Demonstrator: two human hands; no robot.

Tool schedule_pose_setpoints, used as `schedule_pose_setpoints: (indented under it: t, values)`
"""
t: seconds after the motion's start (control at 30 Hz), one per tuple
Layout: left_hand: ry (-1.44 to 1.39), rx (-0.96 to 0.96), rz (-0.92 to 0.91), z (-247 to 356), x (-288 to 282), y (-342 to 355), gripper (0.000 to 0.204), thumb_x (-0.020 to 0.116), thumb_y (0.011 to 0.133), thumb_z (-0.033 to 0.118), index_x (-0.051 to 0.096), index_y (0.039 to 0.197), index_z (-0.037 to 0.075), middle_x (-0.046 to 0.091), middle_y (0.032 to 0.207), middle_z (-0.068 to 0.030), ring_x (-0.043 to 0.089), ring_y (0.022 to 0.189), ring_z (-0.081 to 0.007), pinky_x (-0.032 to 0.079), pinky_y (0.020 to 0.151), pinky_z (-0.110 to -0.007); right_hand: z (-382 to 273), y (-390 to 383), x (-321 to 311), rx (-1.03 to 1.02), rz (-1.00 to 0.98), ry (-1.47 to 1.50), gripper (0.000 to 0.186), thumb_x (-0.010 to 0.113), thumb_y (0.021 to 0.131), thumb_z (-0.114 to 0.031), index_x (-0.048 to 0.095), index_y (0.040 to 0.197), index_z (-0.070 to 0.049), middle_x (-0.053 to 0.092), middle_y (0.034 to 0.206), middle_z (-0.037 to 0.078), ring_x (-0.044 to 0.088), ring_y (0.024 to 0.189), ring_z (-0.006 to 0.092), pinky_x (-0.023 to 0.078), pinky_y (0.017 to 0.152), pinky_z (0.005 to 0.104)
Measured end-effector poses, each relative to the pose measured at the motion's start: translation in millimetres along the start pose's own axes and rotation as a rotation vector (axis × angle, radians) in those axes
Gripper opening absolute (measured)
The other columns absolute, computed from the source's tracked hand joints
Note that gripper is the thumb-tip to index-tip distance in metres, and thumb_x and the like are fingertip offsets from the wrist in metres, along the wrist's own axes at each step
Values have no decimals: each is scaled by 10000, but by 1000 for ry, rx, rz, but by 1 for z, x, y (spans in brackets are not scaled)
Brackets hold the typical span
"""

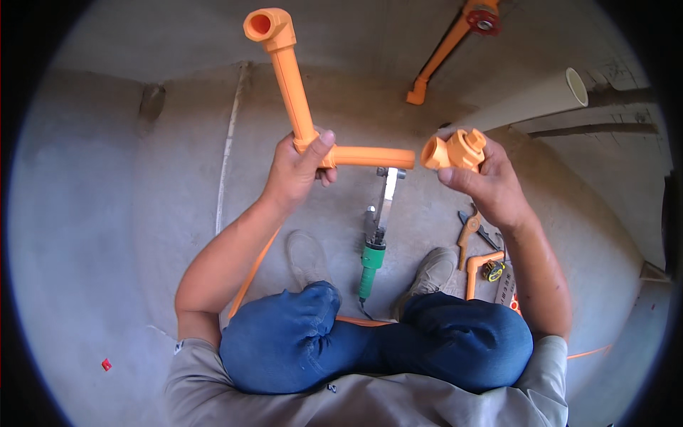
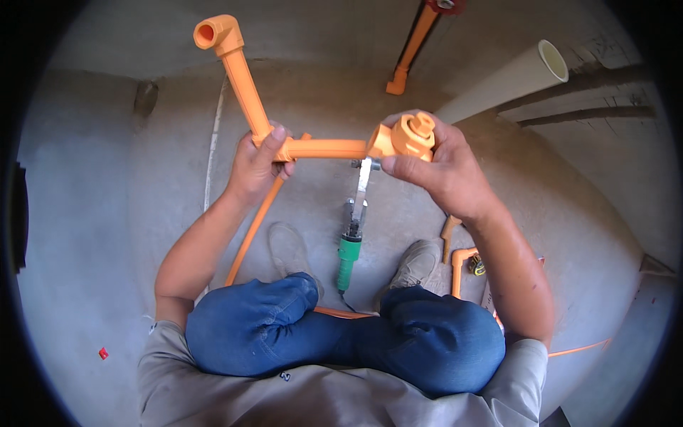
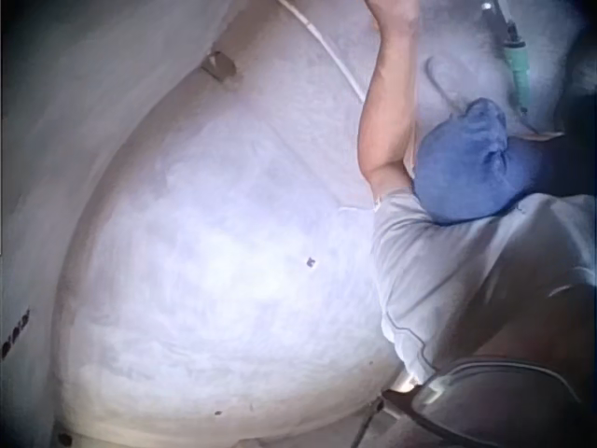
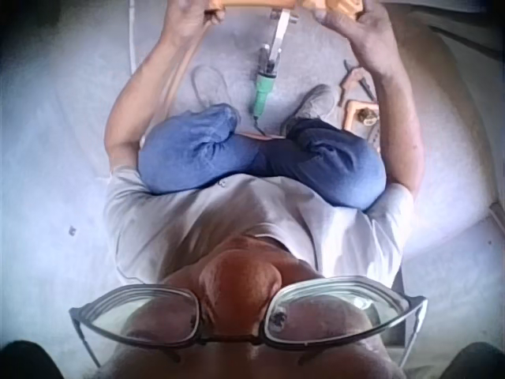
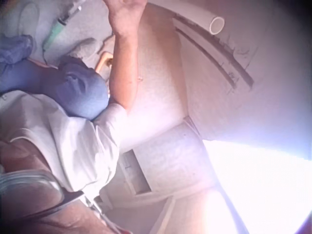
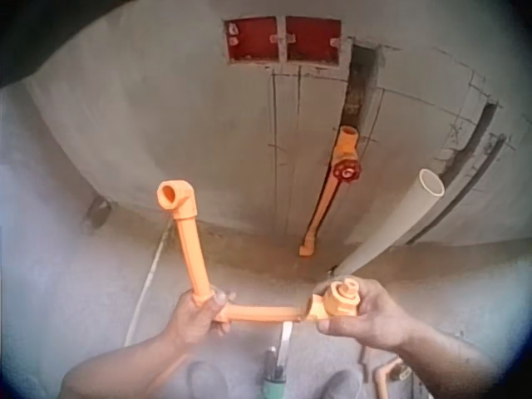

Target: The person measures an orange pipe with a tape measure, cuts it using a hand tool, and then uses a heating tool to fuse the pipe sections and elbow connectors together.

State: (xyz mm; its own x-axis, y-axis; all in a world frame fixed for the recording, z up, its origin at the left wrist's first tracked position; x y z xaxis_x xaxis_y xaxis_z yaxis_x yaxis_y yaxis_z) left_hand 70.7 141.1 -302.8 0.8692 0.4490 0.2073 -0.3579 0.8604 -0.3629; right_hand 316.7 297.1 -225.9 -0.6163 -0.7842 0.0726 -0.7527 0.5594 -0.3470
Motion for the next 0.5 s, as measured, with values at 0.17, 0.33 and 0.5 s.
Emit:
schedule_pose_setpoints:
  t: [0.17, 0.33, 0.5]
  values:
    - [30, 30, -64, -17, -9, 1, 385, 672, 993, 419, 559, 986, 51, 645, 846, -91, 654, 658, -145, 543, 559, -277, 17, -1, 17, -95, -141, -60, 396, 830, 769, -64, 682, 1136, -34, 556, 1422, 148, 595, 1222, 212, 483, 1011, 353]
    - [35, 95, -245, -22, -16, 13, 261, 755, 939, 234, 609, 986, 24, 679, 893, -107, 662, 719, -153, 563, 610, -292, 17, 7, 47, -258, -235, -537, 401, 826, 712, -60, 696, 1091, -51, 620, 1288, 217, 593, 1261, 408, 512, 988, 441]
    - [118, 254, -249, -6, -27, 29, 254, 792, 887, 167, 629, 1022, 27, 685, 911, -98, 676, 801, -171, 578, 683, -309, 30, 16, 60, -328, -221, -595, 445, 835, 701, -69, 679, 1118, -62, 599, 1290, 236, 616, 1205, 421, 539, 946, 439]
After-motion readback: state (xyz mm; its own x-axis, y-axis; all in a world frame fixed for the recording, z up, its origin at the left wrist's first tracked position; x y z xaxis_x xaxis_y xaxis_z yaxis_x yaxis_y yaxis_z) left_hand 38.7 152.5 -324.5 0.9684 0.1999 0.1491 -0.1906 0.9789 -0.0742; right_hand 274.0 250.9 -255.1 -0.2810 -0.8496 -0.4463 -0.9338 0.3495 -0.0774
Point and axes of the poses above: each hand's wrist, its own y-axis towards the middle knuckle, its own x-axis out of the palm, z = x × y, the point moved 2 cm from there along y, towards the middle knuckle
